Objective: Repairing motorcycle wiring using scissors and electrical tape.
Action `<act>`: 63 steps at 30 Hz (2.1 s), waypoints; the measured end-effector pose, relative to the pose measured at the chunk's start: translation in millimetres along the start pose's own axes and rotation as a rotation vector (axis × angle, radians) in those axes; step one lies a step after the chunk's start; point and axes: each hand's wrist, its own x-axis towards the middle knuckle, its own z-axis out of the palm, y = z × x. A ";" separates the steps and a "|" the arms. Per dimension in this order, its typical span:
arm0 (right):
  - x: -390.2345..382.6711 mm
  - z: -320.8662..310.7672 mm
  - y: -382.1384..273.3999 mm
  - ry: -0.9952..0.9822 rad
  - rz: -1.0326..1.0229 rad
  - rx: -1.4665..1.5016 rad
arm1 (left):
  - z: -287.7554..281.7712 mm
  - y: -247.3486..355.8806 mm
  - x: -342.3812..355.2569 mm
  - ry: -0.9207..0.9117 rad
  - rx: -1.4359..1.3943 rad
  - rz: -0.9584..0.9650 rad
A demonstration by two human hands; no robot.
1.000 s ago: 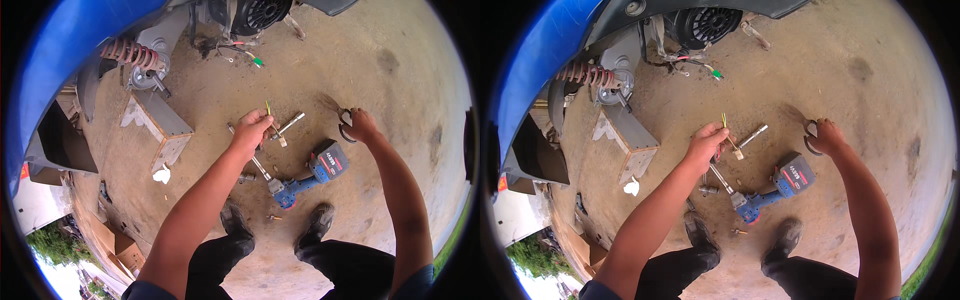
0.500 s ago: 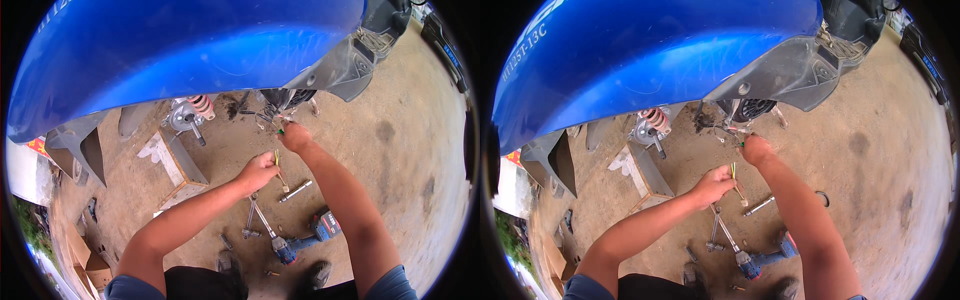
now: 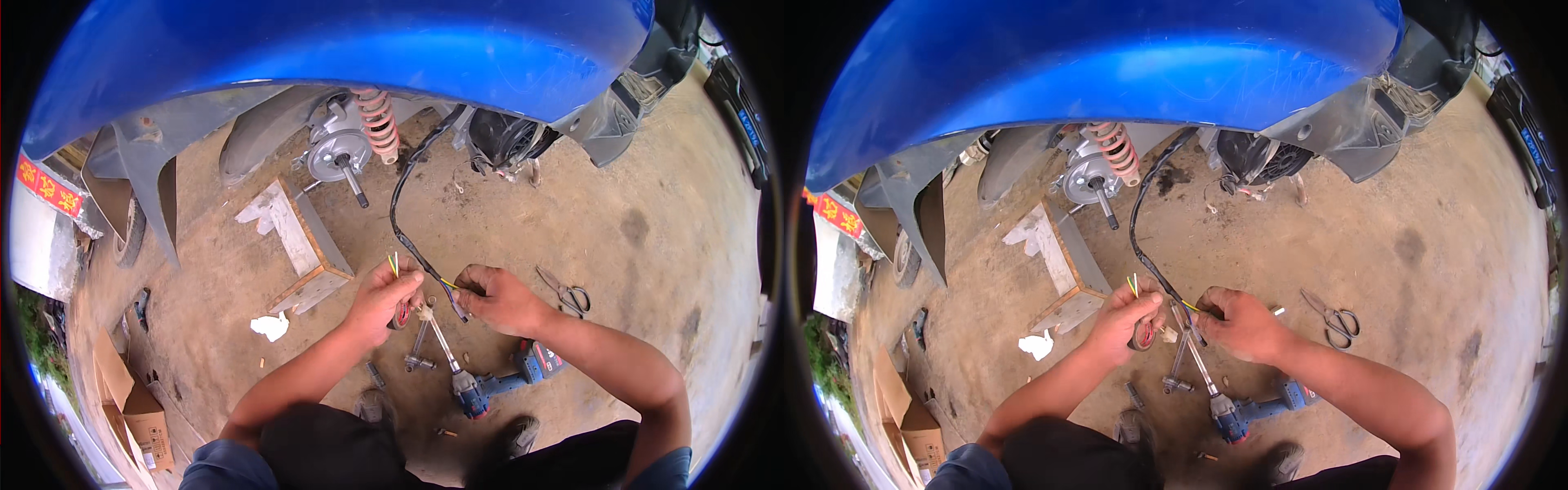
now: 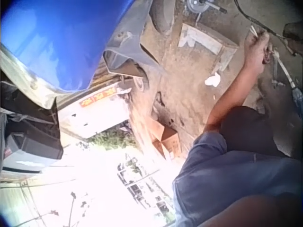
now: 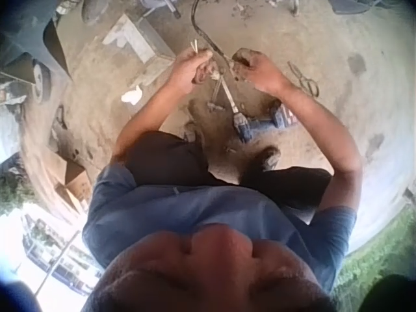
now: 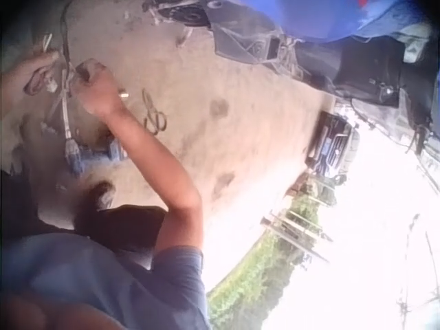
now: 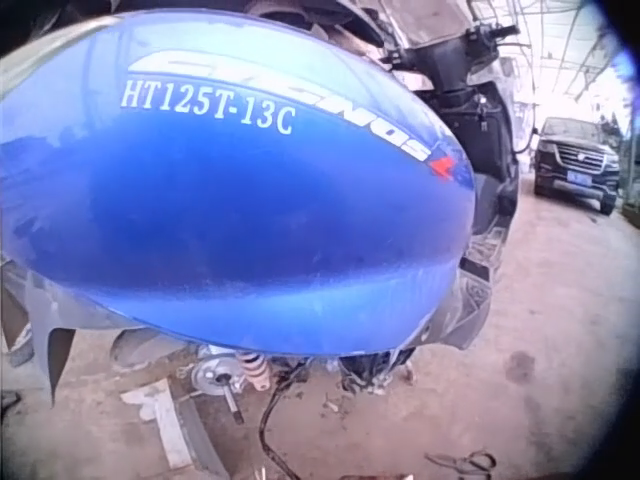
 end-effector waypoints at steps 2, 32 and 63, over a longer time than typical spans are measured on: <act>-13.9 7.8 -3.9 -0.001 0.020 0.151 | 10.3 -5.3 -9.9 -0.026 0.121 -0.024; -46.1 -34.8 -52.4 -0.101 -0.531 -0.372 | 15.8 31.4 -48.5 -0.630 0.516 -0.055; -147.4 -71.5 -96.1 -0.039 -0.714 -0.317 | 143.6 118.6 -47.0 -1.108 1.367 1.263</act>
